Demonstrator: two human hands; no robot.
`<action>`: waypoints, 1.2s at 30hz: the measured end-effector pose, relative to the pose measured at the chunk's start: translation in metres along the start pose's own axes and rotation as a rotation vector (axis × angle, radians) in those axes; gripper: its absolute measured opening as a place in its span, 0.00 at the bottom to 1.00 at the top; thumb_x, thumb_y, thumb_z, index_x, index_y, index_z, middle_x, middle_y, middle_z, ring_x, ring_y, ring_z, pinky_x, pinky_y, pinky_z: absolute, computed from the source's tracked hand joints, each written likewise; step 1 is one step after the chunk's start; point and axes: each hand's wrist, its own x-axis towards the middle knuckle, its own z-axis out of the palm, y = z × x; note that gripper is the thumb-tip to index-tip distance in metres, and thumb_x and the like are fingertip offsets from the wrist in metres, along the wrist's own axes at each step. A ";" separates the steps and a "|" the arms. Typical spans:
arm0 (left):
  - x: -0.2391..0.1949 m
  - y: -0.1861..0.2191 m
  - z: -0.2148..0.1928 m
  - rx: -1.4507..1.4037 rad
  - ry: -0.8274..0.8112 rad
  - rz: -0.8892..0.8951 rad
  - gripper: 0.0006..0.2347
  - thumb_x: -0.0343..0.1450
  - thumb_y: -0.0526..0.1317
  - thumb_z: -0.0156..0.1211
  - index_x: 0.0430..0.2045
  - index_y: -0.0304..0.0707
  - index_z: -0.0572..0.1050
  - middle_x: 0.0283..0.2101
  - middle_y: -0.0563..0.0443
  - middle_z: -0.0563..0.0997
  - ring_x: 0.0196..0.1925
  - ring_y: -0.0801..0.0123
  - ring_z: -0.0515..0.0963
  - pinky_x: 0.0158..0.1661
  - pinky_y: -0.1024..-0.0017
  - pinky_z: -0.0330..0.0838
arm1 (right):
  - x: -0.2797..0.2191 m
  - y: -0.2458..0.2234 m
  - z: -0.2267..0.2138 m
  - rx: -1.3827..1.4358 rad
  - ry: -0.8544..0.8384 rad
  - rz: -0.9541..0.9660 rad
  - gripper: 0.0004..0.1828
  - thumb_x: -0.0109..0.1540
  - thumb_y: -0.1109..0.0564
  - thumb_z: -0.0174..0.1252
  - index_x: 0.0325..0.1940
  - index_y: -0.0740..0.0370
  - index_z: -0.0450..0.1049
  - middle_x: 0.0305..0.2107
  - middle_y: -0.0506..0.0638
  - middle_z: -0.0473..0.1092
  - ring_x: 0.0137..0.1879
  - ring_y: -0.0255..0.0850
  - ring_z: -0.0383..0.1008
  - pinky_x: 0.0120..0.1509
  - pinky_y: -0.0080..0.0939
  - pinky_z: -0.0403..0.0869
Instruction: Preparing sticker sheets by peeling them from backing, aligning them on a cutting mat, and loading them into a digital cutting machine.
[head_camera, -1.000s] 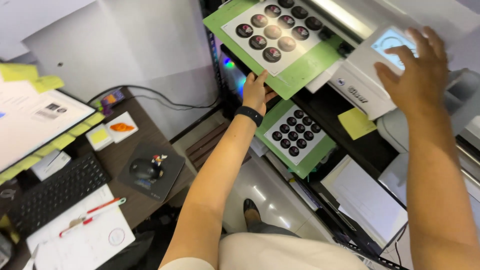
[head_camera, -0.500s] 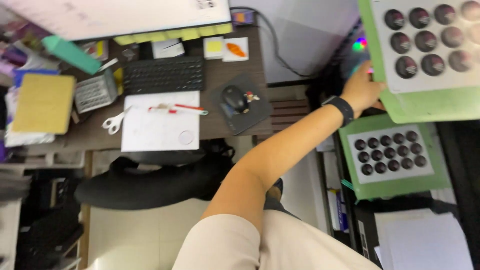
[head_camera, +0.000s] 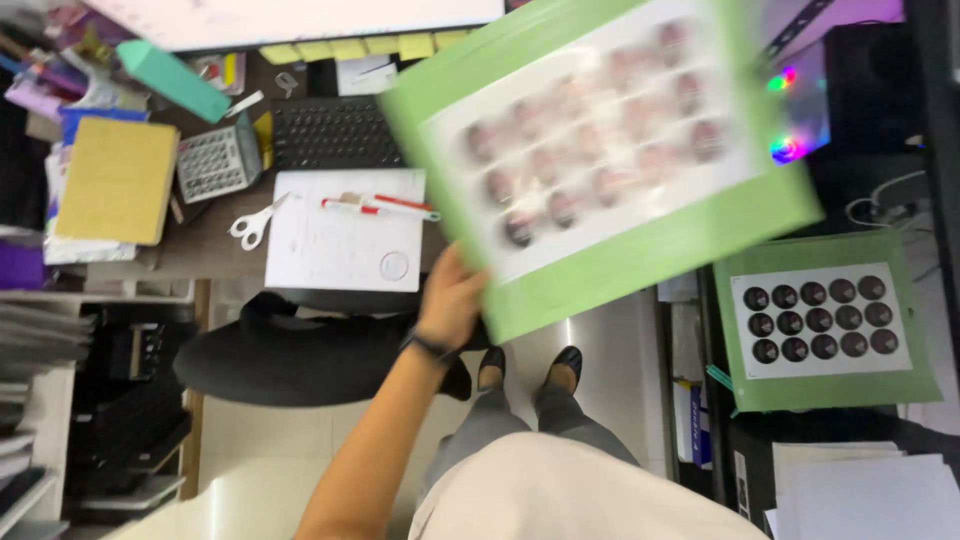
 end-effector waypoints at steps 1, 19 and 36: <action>-0.026 0.010 -0.029 0.039 0.225 -0.090 0.25 0.64 0.22 0.58 0.57 0.38 0.72 0.53 0.43 0.82 0.52 0.58 0.82 0.53 0.63 0.77 | -0.009 -0.005 0.017 -0.007 -0.004 0.025 0.04 0.67 0.63 0.64 0.43 0.58 0.82 0.48 0.54 0.79 0.68 0.55 0.79 0.72 0.51 0.76; -0.008 -0.064 -0.134 0.036 0.929 0.024 0.11 0.75 0.30 0.59 0.49 0.38 0.67 0.56 0.38 0.84 0.50 0.57 0.91 0.45 0.64 0.95 | -0.060 0.038 0.282 0.300 -0.142 2.018 0.44 0.62 0.44 0.66 0.78 0.50 0.54 0.72 0.56 0.52 0.71 0.58 0.62 0.67 0.61 0.71; -0.002 -0.100 -0.174 0.421 0.871 -0.342 0.17 0.74 0.36 0.59 0.52 0.23 0.63 0.53 0.33 0.73 0.55 0.41 0.83 0.56 0.61 0.87 | -0.156 0.113 0.364 0.283 -0.615 2.293 0.22 0.63 0.43 0.57 0.43 0.67 0.68 0.33 0.53 0.69 0.39 0.44 0.73 0.44 0.42 0.72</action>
